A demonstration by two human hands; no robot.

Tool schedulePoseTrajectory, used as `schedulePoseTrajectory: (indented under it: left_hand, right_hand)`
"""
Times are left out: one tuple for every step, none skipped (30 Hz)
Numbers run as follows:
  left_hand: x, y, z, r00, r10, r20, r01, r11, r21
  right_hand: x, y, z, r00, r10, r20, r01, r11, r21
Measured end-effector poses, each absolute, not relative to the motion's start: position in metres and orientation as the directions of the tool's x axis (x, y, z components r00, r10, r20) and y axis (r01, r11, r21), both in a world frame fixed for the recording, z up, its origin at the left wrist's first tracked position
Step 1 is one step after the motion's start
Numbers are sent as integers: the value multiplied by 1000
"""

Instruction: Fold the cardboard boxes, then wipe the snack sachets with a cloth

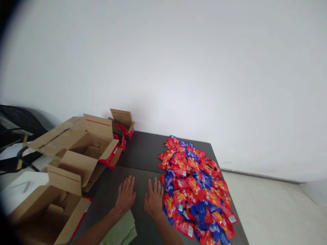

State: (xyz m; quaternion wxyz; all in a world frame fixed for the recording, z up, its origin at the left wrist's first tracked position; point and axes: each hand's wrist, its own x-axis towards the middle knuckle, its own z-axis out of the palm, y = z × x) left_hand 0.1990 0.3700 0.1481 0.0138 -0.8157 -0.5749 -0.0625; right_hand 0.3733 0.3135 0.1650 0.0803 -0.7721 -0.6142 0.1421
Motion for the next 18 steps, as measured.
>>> schedulePoseTrajectory:
  left_hand:
    - [203,372,145,342,932,115,936,-350,48]
    - [208,375,143,351,929,113,932,-358,48]
    - [212,377,141,356,928,111,930,-363,51]
    - [216,379,138,360,926,110,928,-367,54]
    - [220,380,137,365,925,108,926,-372,59]
    - [224,381,136,370,923,109,924,-378,65]
    - [228,381,135,375,921,110,921,-383,70]
    - [232,381,134,378,919,113,919,-387,75]
    - [236,381,134,380,918,118,918,-390,78]
    - [239,380,134,381,917,123,917,-391,81]
    - [243,379,133,381,916,129,916,-393,83]
    - [246,378,132,380,915,135,915,-393,87]
    - [250,377,130,382,913,142,914,-396,90]
    - [254,376,127,384,911,149,912,-400,94]
    - [258,376,123,386,909,157,910,-404,98]
    - [262,376,118,387,907,166,908,-406,102]
    - [265,377,113,388,905,176,906,-409,106]
    - [269,378,106,390,902,185,904,-414,111]
  right_hand:
    - [377,311,162,224,968,-110,926,-246,-285]
    - [380,309,159,242,965,-99,927,-260,-272]
    - [383,307,155,263,961,-90,925,-278,-260]
    - [385,305,153,287,954,-87,921,-299,-249]
    - [387,303,150,311,946,-90,915,-324,-239]
    - [389,301,148,333,938,-97,909,-347,-230]
    - [391,300,147,350,931,-103,904,-365,-222]
    - [394,299,145,363,926,-104,901,-378,-214]
    - [396,297,145,372,923,-100,899,-385,-207]
    - [399,297,144,377,922,-89,899,-388,-202]
    - [402,296,143,382,921,-74,900,-389,-197]
    - [405,296,141,386,921,-56,901,-390,-193]
    - [409,296,138,388,921,-37,902,-388,-190]
    - [413,296,135,386,922,-18,905,-382,-190]
    - [417,296,131,378,926,1,909,-371,-191]
    - [420,297,127,364,931,19,915,-354,-193]
    - [424,297,121,349,937,36,922,-336,-195]
    - [427,297,116,333,942,49,928,-318,-196]
